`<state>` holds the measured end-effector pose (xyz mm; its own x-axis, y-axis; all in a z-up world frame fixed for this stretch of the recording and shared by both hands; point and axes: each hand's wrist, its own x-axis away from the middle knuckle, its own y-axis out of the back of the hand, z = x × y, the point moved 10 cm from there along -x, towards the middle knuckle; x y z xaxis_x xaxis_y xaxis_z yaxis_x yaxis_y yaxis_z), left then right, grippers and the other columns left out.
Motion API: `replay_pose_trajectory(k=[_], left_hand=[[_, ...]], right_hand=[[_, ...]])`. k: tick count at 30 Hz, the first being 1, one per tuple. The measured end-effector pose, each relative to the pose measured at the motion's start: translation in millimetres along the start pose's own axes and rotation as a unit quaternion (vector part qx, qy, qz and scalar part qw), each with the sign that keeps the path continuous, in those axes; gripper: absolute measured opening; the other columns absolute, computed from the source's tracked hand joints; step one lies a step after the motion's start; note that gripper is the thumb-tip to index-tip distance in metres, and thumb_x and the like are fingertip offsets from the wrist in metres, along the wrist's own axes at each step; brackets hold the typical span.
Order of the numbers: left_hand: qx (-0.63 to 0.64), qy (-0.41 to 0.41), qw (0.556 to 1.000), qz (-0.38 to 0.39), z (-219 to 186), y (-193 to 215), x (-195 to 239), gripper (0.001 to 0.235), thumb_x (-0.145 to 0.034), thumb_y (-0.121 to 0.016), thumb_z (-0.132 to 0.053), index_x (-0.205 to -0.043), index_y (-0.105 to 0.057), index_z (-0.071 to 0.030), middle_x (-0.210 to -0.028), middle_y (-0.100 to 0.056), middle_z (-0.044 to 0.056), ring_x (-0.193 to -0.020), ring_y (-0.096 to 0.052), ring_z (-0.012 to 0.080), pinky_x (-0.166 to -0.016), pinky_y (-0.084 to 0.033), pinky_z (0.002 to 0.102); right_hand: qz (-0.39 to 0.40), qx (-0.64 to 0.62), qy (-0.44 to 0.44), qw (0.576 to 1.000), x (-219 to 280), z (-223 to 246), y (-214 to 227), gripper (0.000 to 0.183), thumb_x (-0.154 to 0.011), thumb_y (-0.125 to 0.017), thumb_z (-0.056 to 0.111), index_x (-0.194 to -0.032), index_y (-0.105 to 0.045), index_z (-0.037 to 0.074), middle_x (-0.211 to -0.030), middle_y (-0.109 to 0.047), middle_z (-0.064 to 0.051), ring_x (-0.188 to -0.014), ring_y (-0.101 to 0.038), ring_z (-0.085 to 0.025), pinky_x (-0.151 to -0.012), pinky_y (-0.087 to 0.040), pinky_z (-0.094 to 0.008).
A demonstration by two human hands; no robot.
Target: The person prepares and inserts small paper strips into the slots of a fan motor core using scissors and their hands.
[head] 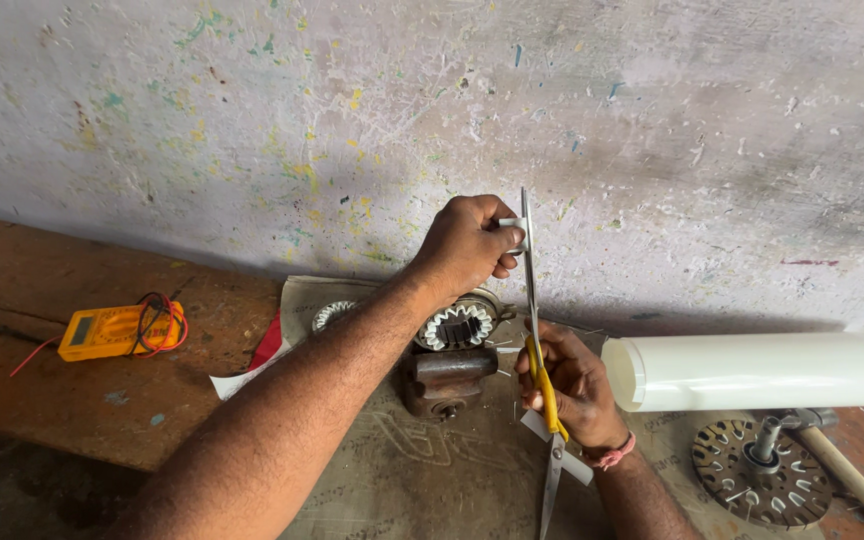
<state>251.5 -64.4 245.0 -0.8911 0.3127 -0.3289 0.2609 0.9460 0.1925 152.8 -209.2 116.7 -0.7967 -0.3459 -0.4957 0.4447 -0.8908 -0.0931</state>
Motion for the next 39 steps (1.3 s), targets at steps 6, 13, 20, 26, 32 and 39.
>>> replay_pose_trajectory(k=[6,13,20,26,32,39], left_hand=[[0.014,0.008,1.000,0.003,2.4,0.4,-0.7,0.013,-0.096,-0.064,-0.007,-0.102,-0.066,0.004,-0.088,-0.072,0.011,-0.069,-0.072,0.0124,-0.056,-0.062,0.027],[0.015,0.015,1.000,0.004,1.6,1.1,0.4,0.013,-0.097,-0.063,-0.008,-0.102,-0.066,0.004,-0.088,-0.072,0.011,-0.069,-0.072,0.0123,-0.056,-0.061,0.027],[0.017,0.010,1.000,-0.001,-0.9,2.1,1.0,0.014,-0.096,-0.064,-0.008,-0.102,-0.066,0.004,-0.088,-0.071,0.011,-0.069,-0.071,0.0127,-0.055,-0.061,0.027],[0.014,0.009,1.000,0.002,-1.1,2.0,1.5,0.014,-0.096,-0.064,-0.008,-0.101,-0.066,0.005,-0.088,-0.071,0.011,-0.070,-0.072,0.0123,-0.056,-0.061,0.027],[0.025,0.018,1.000,0.005,0.5,1.4,1.6,0.015,-0.096,-0.064,-0.009,-0.102,-0.066,0.004,-0.086,-0.072,0.012,-0.069,-0.071,0.0131,-0.056,-0.062,0.028],[0.020,0.021,1.000,0.007,1.1,1.2,0.8,0.017,-0.096,-0.064,-0.009,-0.104,-0.066,0.006,-0.087,-0.071,0.013,-0.068,-0.070,0.0132,-0.055,-0.061,0.028]], right_hand=[[0.006,-0.074,0.002,0.997,1.5,3.4,-5.0,0.074,-0.089,-0.076,0.010,-0.153,-0.042,-0.003,-0.107,-0.065,-0.013,-0.075,-0.062,-0.014,-0.065,-0.054,-0.027],[-0.001,-0.021,-0.008,1.000,2.8,8.9,-8.3,0.078,-0.084,-0.079,0.008,-0.151,-0.043,-0.005,-0.104,-0.063,-0.011,-0.075,-0.061,-0.014,-0.062,-0.053,-0.026],[-0.014,-0.013,-0.025,0.999,3.6,7.1,-6.3,0.079,-0.082,-0.079,0.008,-0.150,-0.043,-0.005,-0.102,-0.062,-0.010,-0.074,-0.060,-0.013,-0.060,-0.052,-0.025],[-0.021,-0.002,-0.033,0.999,5.0,6.4,-4.4,0.077,-0.083,-0.078,0.008,-0.150,-0.043,-0.004,-0.101,-0.062,-0.010,-0.073,-0.060,-0.013,-0.059,-0.052,-0.024],[-0.031,0.010,-0.041,0.999,5.7,2.0,0.9,0.073,-0.085,-0.076,0.003,-0.150,-0.043,-0.003,-0.099,-0.062,-0.010,-0.073,-0.061,-0.013,-0.058,-0.054,-0.025],[-0.022,-0.002,-0.034,0.999,6.0,1.4,4.6,0.071,-0.085,-0.075,0.001,-0.149,-0.044,-0.003,-0.099,-0.064,-0.011,-0.072,-0.063,-0.012,-0.057,-0.055,-0.025]])
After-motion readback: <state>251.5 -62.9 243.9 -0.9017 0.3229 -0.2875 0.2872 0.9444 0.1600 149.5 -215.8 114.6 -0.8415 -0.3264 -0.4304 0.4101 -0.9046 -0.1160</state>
